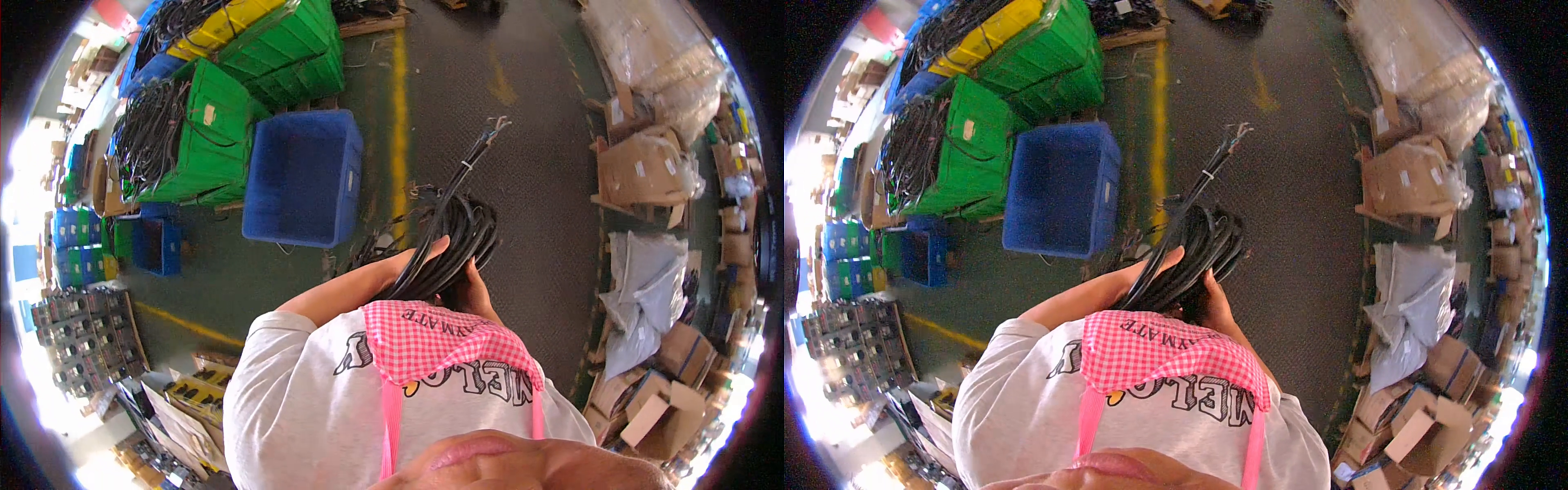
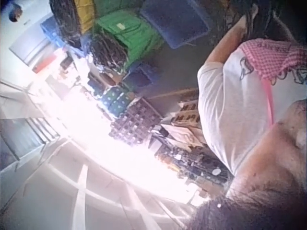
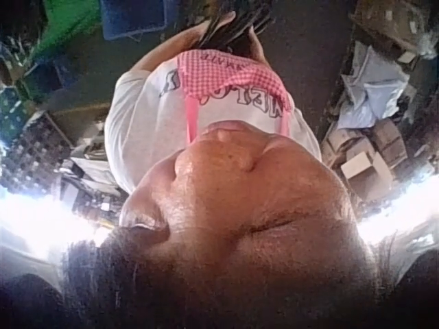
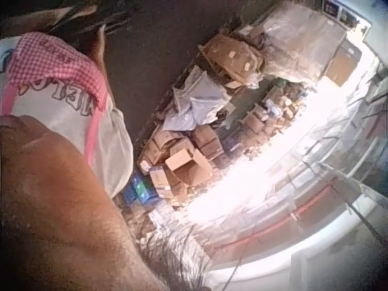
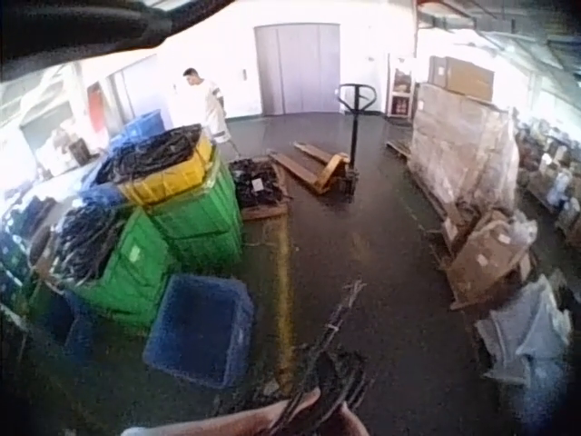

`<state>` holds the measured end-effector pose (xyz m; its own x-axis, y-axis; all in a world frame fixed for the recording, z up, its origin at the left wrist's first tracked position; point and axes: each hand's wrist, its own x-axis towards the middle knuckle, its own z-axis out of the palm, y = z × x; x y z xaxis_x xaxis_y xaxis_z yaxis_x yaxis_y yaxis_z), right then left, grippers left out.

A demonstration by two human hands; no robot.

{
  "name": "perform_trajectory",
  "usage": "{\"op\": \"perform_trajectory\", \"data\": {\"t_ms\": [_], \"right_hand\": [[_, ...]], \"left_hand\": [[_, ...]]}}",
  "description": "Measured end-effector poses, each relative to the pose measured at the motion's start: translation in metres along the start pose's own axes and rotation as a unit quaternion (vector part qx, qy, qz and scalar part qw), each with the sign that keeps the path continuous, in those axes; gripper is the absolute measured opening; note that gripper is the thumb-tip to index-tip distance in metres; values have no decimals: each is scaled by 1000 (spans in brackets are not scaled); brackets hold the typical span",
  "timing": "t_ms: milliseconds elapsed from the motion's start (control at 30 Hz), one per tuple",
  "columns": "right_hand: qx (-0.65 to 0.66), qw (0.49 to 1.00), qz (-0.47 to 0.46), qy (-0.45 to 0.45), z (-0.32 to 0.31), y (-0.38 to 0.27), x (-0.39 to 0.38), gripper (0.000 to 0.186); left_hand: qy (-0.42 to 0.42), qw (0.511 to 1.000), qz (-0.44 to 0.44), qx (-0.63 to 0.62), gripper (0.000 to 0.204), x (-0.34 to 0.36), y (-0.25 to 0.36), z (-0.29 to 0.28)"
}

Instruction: Gathering and sorting black electrical cables from storage bins into a blue plastic container.

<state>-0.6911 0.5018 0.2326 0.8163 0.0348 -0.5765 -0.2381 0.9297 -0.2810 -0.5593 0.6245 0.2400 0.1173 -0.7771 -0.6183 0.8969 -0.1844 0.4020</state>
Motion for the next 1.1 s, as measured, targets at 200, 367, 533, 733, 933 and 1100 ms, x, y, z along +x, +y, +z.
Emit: {"op": "perform_trajectory", "data": {"t_ms": [200, 367, 533, 733, 933, 1100], "right_hand": [[-63, 996, -14, 60, 26, -51, 59, 59], [-93, 991, -89, 25, 77, -86, 92, 58], [-71, 990, -92, 85, 93, -143, 128, 60], [-119, 988, -82, 61, 96, -219, 192, 61], [-146, 989, 14, 32, 118, -300, 247, 59], [-171, 983, 73, -5, 169, -341, 288, 53]], "left_hand": [[-12, 997, 37, -65, 68, 54, 80, -20], [-56, 995, 48, -74, 69, 65, 133, -28], [-104, 992, 44, -49, 67, 94, 196, -39], [25, 986, 6, -168, 58, 139, 259, -44], [126, 971, 110, -169, 64, 157, 324, -11], [126, 968, 89, -198, 72, 143, 358, 5]]}}
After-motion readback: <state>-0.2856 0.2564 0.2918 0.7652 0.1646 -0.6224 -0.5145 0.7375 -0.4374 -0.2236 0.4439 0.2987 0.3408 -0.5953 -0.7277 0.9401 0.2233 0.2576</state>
